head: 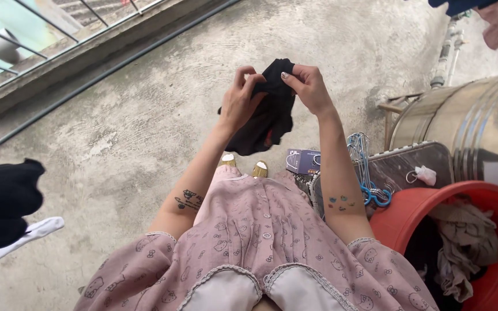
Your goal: Hanging laundry on a clothesline using plastic hangers.
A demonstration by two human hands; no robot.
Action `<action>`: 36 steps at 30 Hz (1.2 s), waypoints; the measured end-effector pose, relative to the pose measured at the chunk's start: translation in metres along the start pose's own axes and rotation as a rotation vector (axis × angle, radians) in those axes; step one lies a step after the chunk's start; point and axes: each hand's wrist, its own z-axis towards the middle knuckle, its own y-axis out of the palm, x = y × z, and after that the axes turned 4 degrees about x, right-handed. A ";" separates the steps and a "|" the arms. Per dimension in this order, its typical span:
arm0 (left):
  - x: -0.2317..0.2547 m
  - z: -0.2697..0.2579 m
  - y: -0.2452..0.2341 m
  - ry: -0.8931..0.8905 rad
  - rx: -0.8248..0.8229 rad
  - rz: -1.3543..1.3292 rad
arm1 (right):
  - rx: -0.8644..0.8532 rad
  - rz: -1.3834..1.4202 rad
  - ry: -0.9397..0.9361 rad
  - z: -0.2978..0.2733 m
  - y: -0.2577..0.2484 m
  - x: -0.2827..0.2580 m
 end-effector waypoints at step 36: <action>-0.153 0.039 -0.081 -0.388 -0.249 -0.343 | -0.343 -0.729 0.281 -0.010 -0.047 0.112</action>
